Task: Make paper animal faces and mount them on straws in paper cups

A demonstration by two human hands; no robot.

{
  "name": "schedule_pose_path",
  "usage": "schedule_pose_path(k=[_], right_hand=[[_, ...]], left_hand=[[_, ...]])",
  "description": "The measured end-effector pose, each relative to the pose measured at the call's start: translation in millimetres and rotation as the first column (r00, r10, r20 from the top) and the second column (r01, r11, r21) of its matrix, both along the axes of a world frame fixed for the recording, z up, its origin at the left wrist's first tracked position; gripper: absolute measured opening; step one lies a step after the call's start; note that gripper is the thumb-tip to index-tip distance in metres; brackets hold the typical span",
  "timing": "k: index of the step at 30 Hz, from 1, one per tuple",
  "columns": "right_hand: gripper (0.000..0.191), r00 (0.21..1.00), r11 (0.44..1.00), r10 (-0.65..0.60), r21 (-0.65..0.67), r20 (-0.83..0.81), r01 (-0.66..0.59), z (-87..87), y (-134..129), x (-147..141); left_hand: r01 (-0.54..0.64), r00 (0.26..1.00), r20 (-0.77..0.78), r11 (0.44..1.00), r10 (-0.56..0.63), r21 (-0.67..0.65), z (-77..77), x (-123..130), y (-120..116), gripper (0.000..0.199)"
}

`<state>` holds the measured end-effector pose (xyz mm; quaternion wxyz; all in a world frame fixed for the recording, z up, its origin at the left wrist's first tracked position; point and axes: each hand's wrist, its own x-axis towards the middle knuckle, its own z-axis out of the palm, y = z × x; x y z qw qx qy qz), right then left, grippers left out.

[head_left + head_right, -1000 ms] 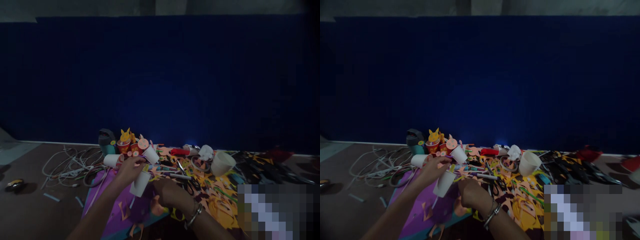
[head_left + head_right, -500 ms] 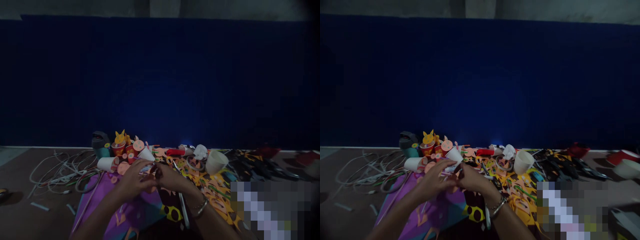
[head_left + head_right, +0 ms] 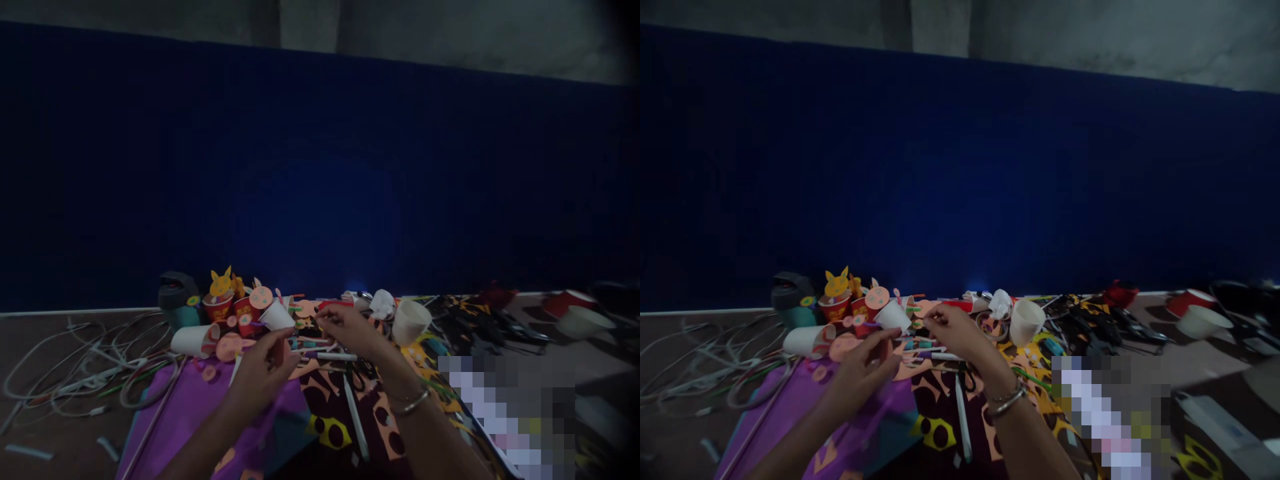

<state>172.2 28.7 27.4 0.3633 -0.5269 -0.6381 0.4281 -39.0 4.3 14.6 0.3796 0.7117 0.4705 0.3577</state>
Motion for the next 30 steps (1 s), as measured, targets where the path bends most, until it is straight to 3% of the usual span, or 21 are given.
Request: schedule_pose_path(k=[2,4,7,10,11,13,16,18,20,22,24,30], right_hand=[[0.014,0.996,0.999,-0.028,0.049,0.087,0.024,1.2,5,20],[0.015,0.992,0.999,-0.054,0.011,0.112,0.053,3.0,9,34],[0.015,0.997,0.996,-0.076,-0.045,0.032,0.078,5.5,13,46],[0.015,0.996,0.996,-0.089,-0.021,0.025,0.089,4.3,14,53],[0.015,0.994,0.996,-0.089,-0.02,0.065,0.09,2.9,14,56],[0.018,0.974,0.994,-0.09,-0.035,0.207,0.1,-1.0,11,62],[0.023,0.87,0.992,-0.105,-0.008,0.482,0.124,-7.1,5,73],[0.023,0.775,0.989,-0.136,0.036,0.617,0.145,-10.6,1,79],[0.024,0.717,0.983,-0.163,0.053,0.678,0.173,-13.4,-2,85],[0.025,0.692,0.976,-0.189,0.052,0.697,0.214,-16.2,-3,90],[0.026,0.67,0.967,-0.22,0.066,0.709,0.248,-19.3,-2,93],[0.026,0.594,0.955,-0.265,0.122,0.759,0.271,-38.1,5,89]], left_hand=[[-0.007,0.992,0.128,0.998,0.015,-0.064,5.0,-1,-1,0.043],[0.021,0.973,0.233,0.994,0.005,-0.107,7.6,0,-3,0.041],[0.193,0.944,0.312,0.95,-0.111,-0.245,5.5,2,-5,0.035],[0.443,0.885,0.327,0.82,-0.333,-0.364,-1.3,5,-11,0.033],[0.474,0.875,0.301,0.802,-0.38,-0.364,-3.6,6,-13,0.036],[0.454,0.89,0.215,0.823,-0.402,-0.34,-7.1,7,-17,0.041],[0.373,0.927,0.179,0.862,-0.33,-0.343,-8.4,10,-19,0.036],[0.341,0.928,0.296,0.841,-0.228,-0.421,-8.7,15,-19,0.032],[0.321,0.887,0.46,0.773,-0.043,-0.547,-11.3,24,-20,0.035],[0.338,0.825,0.546,0.648,0.145,-0.682,-17.9,33,-23,0.041],[0.39,0.788,0.585,0.58,0.192,-0.715,-28.3,40,-26,0.044],[0.386,0.751,0.638,0.672,0.168,-0.632,-59.1,46,-23,0.04]])
